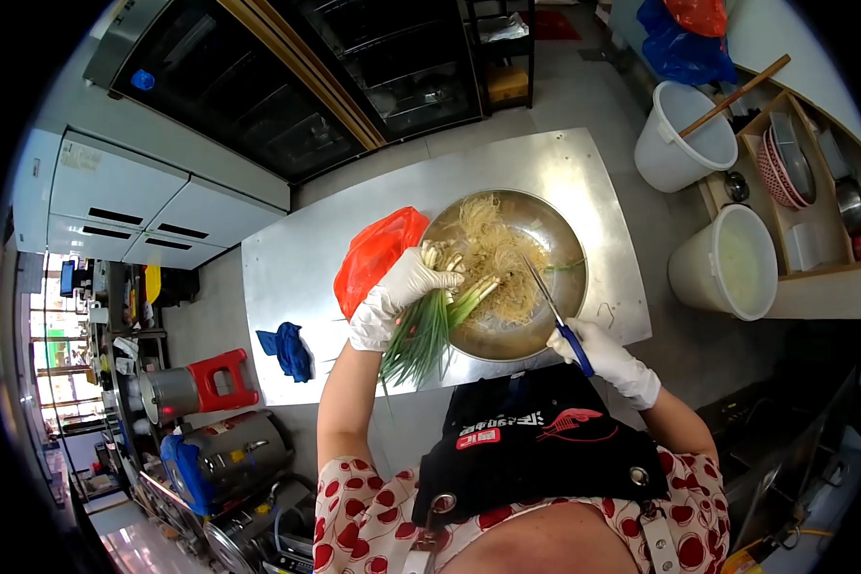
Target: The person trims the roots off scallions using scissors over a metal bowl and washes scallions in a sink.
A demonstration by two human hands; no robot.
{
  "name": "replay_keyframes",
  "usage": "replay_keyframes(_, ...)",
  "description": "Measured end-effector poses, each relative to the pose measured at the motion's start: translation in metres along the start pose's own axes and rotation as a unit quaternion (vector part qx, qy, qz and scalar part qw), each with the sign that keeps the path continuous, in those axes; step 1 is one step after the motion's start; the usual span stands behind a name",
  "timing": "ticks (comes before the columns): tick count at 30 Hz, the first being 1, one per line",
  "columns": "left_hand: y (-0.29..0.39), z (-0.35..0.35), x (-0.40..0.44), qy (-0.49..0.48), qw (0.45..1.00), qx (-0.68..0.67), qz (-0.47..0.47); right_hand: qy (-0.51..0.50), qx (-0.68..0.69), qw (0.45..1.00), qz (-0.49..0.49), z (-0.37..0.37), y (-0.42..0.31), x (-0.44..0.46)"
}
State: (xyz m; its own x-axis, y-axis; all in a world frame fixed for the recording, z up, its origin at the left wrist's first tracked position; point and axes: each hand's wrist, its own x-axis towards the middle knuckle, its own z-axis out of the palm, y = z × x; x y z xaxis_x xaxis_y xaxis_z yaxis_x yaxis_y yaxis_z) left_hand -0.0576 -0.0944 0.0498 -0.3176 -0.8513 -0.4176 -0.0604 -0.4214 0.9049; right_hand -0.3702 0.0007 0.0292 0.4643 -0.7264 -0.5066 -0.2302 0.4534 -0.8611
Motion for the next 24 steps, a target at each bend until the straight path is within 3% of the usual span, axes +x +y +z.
replay_keyframes(2,-0.003,-0.004,0.004,-0.009,1.0,0.009,-0.021,-0.016,-0.027,0.997,-0.07,-0.007,0.014,-0.009)
replay_keyframes(6,0.001,-0.003,0.005,-0.015,0.998,0.044,-0.036,-0.098,-0.121,0.981,0.117,-0.023,0.02,-0.006)
replay_keyframes(7,0.0,-0.004,0.006,-0.02,0.998,0.043,-0.032,-0.084,-0.09,0.989,0.087,-0.016,-0.001,-0.009)
replay_keyframes(10,-0.002,-0.003,0.006,-0.033,0.998,0.035,-0.029,-0.121,-0.127,0.977,0.122,-0.018,0.017,0.019)
replay_keyframes(18,-0.004,-0.001,0.001,-0.064,0.997,0.049,-0.021,-0.153,-0.071,0.975,0.143,-0.018,0.005,0.05)
replay_keyframes(21,-0.006,-0.001,0.002,-0.051,0.995,0.072,-0.034,-0.129,-0.099,0.98,0.116,-0.017,0.006,0.058)
replay_keyframes(24,-0.013,-0.001,0.004,-0.036,0.994,0.099,0.011,-0.131,-0.075,0.979,0.14,-0.019,-0.002,0.061)
